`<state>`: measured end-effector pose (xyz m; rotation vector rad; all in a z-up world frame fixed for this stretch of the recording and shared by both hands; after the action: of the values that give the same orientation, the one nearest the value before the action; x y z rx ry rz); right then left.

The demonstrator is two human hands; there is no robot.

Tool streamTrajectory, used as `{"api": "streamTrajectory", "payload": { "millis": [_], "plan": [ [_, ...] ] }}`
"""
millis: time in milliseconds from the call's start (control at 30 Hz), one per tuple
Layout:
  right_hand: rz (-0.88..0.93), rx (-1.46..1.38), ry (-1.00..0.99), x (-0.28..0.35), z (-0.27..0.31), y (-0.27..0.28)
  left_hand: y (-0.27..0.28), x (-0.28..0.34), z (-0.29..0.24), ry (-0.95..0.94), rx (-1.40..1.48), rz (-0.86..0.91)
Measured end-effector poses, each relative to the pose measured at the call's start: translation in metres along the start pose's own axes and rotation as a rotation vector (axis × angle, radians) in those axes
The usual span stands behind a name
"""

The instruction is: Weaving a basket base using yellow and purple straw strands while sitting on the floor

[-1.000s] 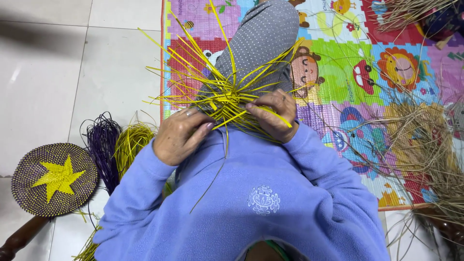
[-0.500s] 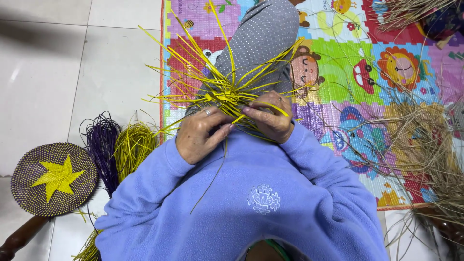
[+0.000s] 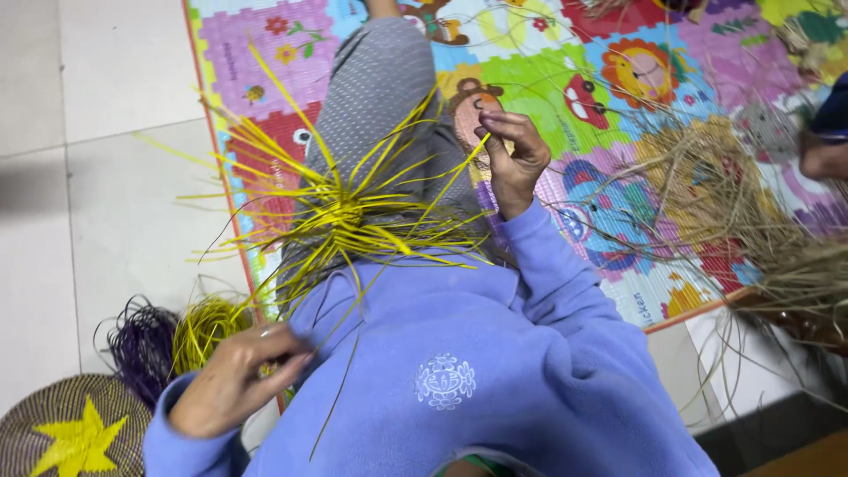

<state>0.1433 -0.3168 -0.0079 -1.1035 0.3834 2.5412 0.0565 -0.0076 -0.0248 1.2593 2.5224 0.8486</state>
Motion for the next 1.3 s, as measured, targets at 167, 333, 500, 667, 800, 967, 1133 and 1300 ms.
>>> {"api": "streamTrajectory", "payload": {
  "millis": [167, 333, 500, 667, 800, 967, 1133, 1300],
  "plan": [
    [-0.1, 0.069, 0.005, -0.003, -0.004, 0.039, 0.011, 0.041, 0.066, 0.47, -0.099, -0.066],
    [-0.176, 0.13, 0.057, -0.004, -0.002, 0.069, 0.022, 0.065, 0.096, 0.747, -0.14, -0.095],
    [-0.168, 0.163, 0.094, -0.002, 0.009, 0.066, 0.044, 0.096, 0.127, 0.924, -0.246, -0.212],
    [-0.068, 0.117, 0.049, -0.001, 0.018, 0.048, 0.054, 0.16, 0.204, 1.145, -0.34, -0.211],
    [0.036, 0.037, 0.018, -0.004, 0.027, 0.04, 0.064, 0.189, 0.231, 1.086, -0.383, -0.296],
    [0.53, 0.158, -0.201, -0.004, 0.033, 0.002, 0.078, 0.242, 0.272, 0.92, -0.507, -0.723],
    [0.915, -0.137, -0.476, 0.018, 0.015, -0.018, 0.077, 0.271, 0.303, 0.698, -0.423, -0.941],
    [0.943, -0.267, -0.592, 0.031, -0.001, -0.019, 0.082, 0.255, 0.274, 0.762, -0.505, -0.904]
  ]
}}
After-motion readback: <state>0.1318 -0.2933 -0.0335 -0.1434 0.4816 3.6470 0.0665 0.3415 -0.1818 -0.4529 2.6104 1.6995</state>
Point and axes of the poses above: each hand's wrist, its own x-axis away from the middle knuckle, its own y-axis out of the back of the hand, z = x × y, the point moved 10 cm from there along -x, towards the middle knuckle, and after that the axes turned 6 degrees about z, right-handed, at the moved point
